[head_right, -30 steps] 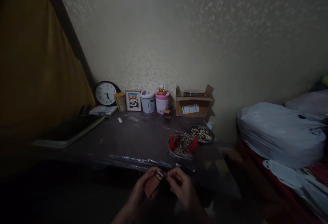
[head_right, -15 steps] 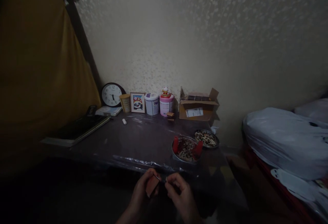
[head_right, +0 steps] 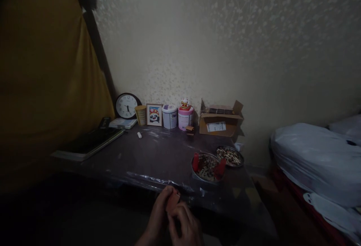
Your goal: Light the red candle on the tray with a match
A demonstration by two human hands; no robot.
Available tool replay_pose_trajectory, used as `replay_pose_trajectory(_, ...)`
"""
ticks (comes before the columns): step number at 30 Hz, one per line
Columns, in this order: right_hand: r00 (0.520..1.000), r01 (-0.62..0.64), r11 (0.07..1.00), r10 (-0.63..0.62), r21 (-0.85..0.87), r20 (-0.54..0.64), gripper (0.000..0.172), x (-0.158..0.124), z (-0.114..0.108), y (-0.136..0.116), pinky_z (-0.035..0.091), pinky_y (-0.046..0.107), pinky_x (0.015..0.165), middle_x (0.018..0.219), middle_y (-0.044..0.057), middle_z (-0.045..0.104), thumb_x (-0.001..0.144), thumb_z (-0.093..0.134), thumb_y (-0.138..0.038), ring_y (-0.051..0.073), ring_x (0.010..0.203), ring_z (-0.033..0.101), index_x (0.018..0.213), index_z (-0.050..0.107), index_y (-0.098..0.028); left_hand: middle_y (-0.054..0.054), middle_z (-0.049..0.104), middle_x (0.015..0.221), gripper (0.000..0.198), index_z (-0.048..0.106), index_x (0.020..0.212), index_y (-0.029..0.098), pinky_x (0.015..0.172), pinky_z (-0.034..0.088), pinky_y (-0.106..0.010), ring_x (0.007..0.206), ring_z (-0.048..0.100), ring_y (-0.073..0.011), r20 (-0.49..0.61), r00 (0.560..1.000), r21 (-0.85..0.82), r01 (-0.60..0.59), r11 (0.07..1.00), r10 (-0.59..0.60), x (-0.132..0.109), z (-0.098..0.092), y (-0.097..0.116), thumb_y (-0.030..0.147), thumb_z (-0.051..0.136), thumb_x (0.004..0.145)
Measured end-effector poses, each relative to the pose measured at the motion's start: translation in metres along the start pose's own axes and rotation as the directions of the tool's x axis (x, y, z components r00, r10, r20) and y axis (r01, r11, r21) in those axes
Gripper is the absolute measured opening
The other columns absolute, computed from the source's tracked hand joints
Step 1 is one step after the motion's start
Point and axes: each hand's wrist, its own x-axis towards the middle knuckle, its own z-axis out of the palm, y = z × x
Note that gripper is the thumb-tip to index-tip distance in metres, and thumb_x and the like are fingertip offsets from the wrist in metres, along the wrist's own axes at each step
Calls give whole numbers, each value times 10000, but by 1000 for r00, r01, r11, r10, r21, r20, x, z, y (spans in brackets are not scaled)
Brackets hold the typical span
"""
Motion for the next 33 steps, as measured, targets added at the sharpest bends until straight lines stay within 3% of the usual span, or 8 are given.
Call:
replay_pose_trajectory(4,997,-26,999,28,20,-68,121,7,-8,7,464,203,585,690,-2,587,841,497,-221,132,606,574,723,524,-233,-10,599,758,204,648,733,175,742,393,-258,782,523,-176,31,995,138,-103,985,100,0,-1,3,375,607,726)
replay_pose_trajectory(8,977,-133,977,157,166,-144,118,11,-14,20,470,212,584,678,-2,573,822,539,-296,143,622,573,730,535,-222,-34,646,806,313,665,892,183,769,396,-296,818,558,-213,78,996,166,-53,985,40,0,0,4,418,646,686)
replay_pose_trajectory(13,906,-341,838,414,426,-91,193,15,-23,27,446,192,487,629,-33,538,761,611,-388,114,519,518,733,530,-215,-38,673,814,332,641,940,192,774,406,-296,819,579,-204,173,983,188,-87,978,54,-3,5,6,370,694,664)
replay_pose_trajectory(18,898,-350,803,434,482,-70,253,22,-37,25,457,221,537,557,-40,512,727,632,-427,130,530,522,653,547,-201,-52,693,830,317,656,891,175,756,411,-284,821,587,-206,152,986,255,-112,960,75,-1,3,4,342,730,632)
replay_pose_trajectory(23,851,-380,795,500,473,-158,230,26,-46,31,508,268,616,647,0,615,702,664,-411,171,615,594,697,587,-194,-61,705,812,293,659,893,166,742,425,-302,772,612,-201,185,983,113,-36,993,14,0,0,1,324,717,653)
replay_pose_trajectory(28,767,-389,667,616,635,-177,288,30,-49,33,556,315,685,760,8,672,649,709,-427,209,711,664,795,618,-195,-78,712,863,282,657,920,166,772,430,-320,796,630,-207,193,980,-59,55,997,-42,-3,3,2,298,702,675)
replay_pose_trajectory(30,760,-396,631,633,667,-147,287,31,-50,30,556,324,722,778,15,687,671,682,-452,221,745,678,783,626,-193,-81,713,878,289,663,916,165,759,433,-307,796,630,-204,176,983,-82,62,995,-46,-4,4,3,286,717,660)
replay_pose_trajectory(33,781,-405,689,603,601,-166,292,31,-51,28,549,315,728,796,30,701,701,638,-473,228,758,685,777,639,-191,-88,712,926,281,667,919,167,770,433,-307,833,632,-210,182,981,-109,83,991,-63,-5,5,3,270,717,663)
